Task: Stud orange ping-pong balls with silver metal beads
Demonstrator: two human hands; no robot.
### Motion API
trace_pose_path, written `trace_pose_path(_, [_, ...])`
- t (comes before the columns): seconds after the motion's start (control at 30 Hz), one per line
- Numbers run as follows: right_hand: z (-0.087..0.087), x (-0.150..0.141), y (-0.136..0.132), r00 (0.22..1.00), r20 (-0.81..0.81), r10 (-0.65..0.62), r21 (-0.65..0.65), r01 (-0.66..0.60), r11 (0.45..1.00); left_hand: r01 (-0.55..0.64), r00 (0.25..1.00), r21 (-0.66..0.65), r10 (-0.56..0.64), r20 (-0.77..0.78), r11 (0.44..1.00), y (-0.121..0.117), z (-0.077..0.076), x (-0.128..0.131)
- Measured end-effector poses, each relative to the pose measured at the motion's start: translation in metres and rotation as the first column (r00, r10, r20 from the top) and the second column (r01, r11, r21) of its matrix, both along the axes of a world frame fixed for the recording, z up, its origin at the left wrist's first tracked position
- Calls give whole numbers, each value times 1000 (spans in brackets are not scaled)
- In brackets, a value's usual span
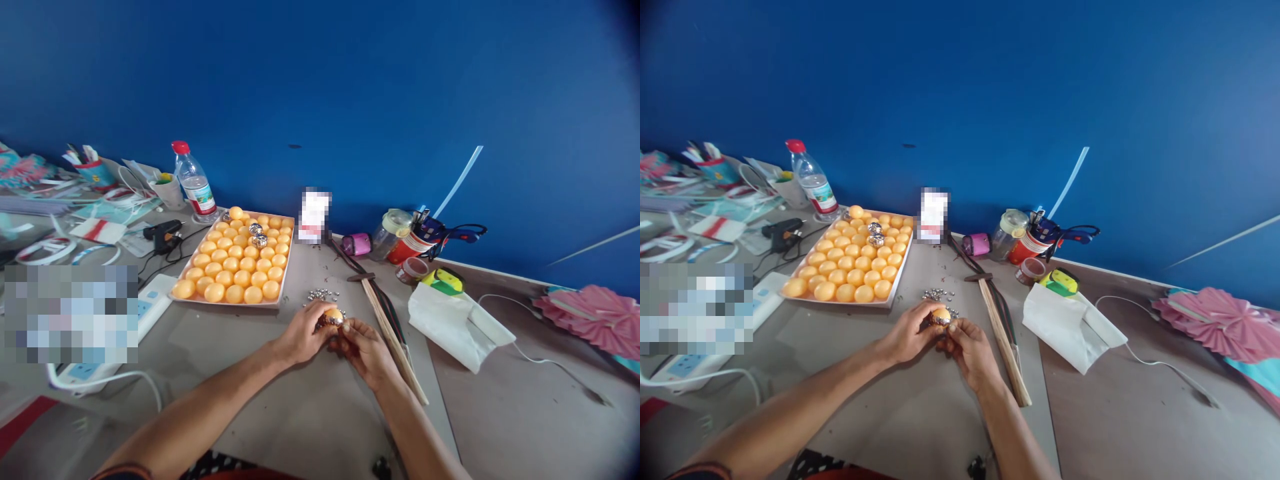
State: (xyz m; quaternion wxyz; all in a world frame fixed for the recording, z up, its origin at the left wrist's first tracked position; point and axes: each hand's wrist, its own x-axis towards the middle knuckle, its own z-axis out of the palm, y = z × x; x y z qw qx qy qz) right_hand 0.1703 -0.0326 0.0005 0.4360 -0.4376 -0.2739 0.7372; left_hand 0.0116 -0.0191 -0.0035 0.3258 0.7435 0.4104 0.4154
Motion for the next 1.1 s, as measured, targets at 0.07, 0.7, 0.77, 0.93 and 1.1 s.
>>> trace_pose_path(0.07, [0, -2, -1, 1000, 2, -12, -12, 12, 1000, 18, 1000, 28, -18, 0, 999, 0, -2, 0])
trace_pose_path(0.7, [-10, 17, 12, 345, 849, -400, 527, -501, 687, 161, 862, -478, 113, 494, 863, 5, 5, 1])
trace_pose_path(0.77, [-15, 19, 13, 286, 853, -437, 521, -510, 684, 153, 863, -502, 133, 488, 851, 7, 6, 1])
trace_pose_path(0.93, [-20, 27, 17, 219, 860, -461, 504, -513, 695, 74, 869, -509, 196, 455, 858, 8, 10, 1])
trace_pose_path(1.1, [-21, 25, 17, 196, 868, -456, 485, -530, 695, 5, 885, -457, 209, 416, 890, 8, 11, -1])
